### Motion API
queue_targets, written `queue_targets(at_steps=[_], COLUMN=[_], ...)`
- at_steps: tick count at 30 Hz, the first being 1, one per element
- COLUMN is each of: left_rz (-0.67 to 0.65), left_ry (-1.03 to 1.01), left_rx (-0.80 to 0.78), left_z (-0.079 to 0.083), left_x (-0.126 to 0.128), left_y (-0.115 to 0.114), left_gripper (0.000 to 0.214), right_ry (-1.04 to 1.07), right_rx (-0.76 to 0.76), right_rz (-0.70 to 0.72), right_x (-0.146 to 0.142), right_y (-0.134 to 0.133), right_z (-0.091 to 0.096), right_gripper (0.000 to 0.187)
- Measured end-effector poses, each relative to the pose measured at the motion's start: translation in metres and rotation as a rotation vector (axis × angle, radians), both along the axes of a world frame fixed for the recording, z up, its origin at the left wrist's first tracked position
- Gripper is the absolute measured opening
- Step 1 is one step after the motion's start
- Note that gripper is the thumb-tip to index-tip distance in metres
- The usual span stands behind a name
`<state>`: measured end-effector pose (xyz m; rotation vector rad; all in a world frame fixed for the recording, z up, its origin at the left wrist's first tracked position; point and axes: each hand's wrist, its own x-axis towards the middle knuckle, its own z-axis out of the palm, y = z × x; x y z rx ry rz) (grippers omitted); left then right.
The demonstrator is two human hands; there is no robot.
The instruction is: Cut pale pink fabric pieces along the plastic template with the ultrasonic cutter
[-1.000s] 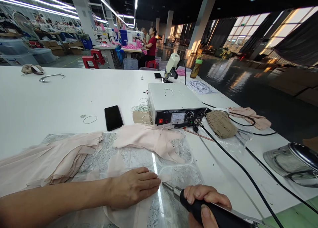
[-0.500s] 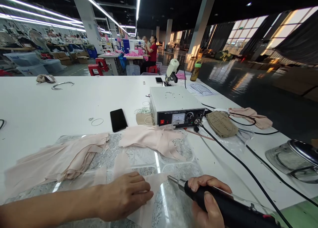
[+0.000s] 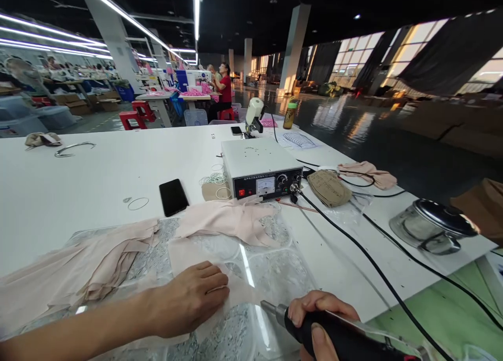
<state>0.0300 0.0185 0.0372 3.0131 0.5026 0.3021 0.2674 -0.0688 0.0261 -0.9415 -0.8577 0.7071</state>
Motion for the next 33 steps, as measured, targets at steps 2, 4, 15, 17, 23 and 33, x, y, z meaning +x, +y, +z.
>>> queue_targets(at_steps=[2, 4, 15, 17, 23, 33], left_rz=[0.041, 0.057, -0.058, -0.074, -0.085, -0.056], left_ry=[-0.045, -0.058, -0.041, -0.073, -0.065, -0.008], left_rx=[-0.024, -0.03, 0.006, -0.009, -0.051, -0.067], left_z=[-0.003, -0.006, -0.002, -0.004, -0.007, -0.014], left_x=[0.003, 0.003, 0.002, 0.006, 0.007, 0.01], left_y=[-0.011, -0.016, -0.001, -0.008, -0.012, -0.015], left_gripper=[0.015, 0.016, 0.023, 0.025, 0.027, 0.027], right_ry=[0.033, 0.048, 0.122, 0.139, 0.112, 0.096], right_rx=[0.044, 0.082, 0.022, 0.036, 0.079, 0.037], right_rz=[-0.063, -0.099, 0.083, 0.076, 0.073, 0.095], right_x=[-0.005, -0.008, -0.006, -0.006, -0.01, -0.008], right_y=[0.002, 0.006, -0.017, -0.017, -0.012, -0.02], right_z=[0.004, 0.006, -0.005, -0.006, -0.002, -0.002], right_gripper=[0.011, 0.009, 0.006, 0.007, 0.005, 0.006])
